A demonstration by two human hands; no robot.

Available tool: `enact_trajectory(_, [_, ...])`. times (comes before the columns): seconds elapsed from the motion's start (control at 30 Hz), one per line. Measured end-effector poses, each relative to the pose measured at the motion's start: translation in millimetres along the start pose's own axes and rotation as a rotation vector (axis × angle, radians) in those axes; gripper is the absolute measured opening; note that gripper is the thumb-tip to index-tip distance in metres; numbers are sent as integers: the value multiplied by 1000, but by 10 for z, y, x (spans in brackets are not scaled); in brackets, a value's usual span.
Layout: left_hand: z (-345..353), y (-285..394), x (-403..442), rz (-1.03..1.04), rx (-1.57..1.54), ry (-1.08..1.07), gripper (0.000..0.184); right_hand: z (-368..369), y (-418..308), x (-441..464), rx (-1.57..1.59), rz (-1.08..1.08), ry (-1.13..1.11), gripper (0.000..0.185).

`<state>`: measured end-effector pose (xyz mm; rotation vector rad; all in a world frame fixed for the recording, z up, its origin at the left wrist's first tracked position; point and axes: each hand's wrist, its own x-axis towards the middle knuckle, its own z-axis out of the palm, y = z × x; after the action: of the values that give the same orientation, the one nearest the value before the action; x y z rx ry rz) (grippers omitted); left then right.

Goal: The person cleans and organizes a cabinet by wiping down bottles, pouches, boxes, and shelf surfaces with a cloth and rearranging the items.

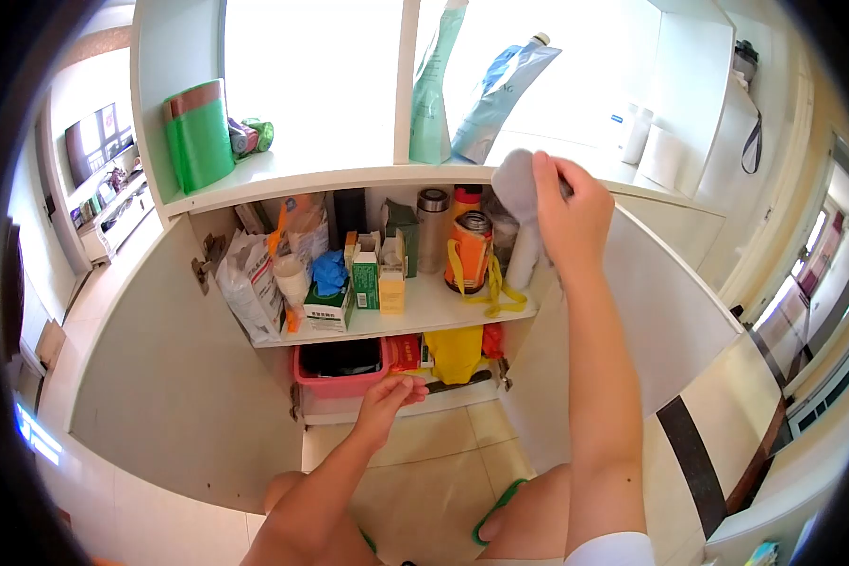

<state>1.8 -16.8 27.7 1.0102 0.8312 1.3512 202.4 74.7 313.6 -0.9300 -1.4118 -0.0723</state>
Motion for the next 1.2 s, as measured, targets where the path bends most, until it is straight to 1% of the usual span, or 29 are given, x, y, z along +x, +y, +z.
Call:
enact_trajectory(0.07, [-26,-3,10,3,26,11,29,-2,159,-169,51,13,-4,29])
enact_trajectory(0.2, [-50,21,25,-23,-11,34,29,32,478,-289,74,46,-50,27])
enact_trajectory(0.27, [-61,15,44,-6,-22,46,30,56,694,-307,59,178,-138,28])
enact_trajectory(0.3, [-66,15,53,-8,-23,47,30,83,791,-335,58,179,-140,28])
enact_trajectory(0.37, [-65,22,68,-24,-24,50,27,144,983,-409,-34,296,-306,39])
enact_trajectory(0.4, [-59,18,78,-26,-25,50,27,199,1089,-455,-35,298,-307,39])
enact_trajectory(0.47, [-45,14,103,-16,-1,60,29,304,1287,-530,-64,234,-164,54])
enact_trajectory(0.5, [-33,27,113,-16,-1,58,29,332,1346,-524,-65,234,-163,54])
enact_trajectory(0.57, [-23,58,114,-28,20,69,28,367,1463,-497,116,337,-97,63])
enact_trajectory(0.6, [-26,58,123,-30,19,71,28,363,1469,-470,115,339,-99,63])
enact_trajectory(0.67, [-35,48,137,-36,9,68,27,348,1480,-427,93,437,-206,59])
enact_trajectory(0.7, [-40,42,146,-39,7,71,27,378,1537,-440,92,439,-209,59])
enact_trajectory(0.77, [-37,24,167,-37,-21,59,26,467,1688,-482,70,467,-427,58])
enact_trajectory(0.8, [-28,16,176,-39,-24,61,26,531,1736,-519,68,468,-431,58])
enact_trajectory(0.87, [-11,13,183,-52,-33,63,26,718,1735,-620,-81,482,-509,64])
enact_trajectory(0.9, [-4,25,181,-54,-34,65,26,798,1703,-653,-81,484,-511,64])
enact_trajectory(0.97, [11,61,171,-64,-10,52,27,963,1632,-719,-295,440,-486,75])
enact_trajectory(1.0, [11,71,171,-65,-9,54,27,1036,1625,-759,-293,441,-488,75])
enact_trajectory(1.07, [3,88,175,-67,-16,37,28,1175,1614,-837,-281,446,-403,93])
enact_trajectory(1.1, [-4,94,180,-67,-14,38,28,1242,1634,-863,-280,446,-403,93])
enact_trajectory(1.17, [-10,99,191,-62,-13,40,28,1357,1677,-901,-320,498,-470,107])
enact_trajectory(1.2, [-11,103,197,-63,-13,40,28,1401,1667,-912,-320,499,-470,107])
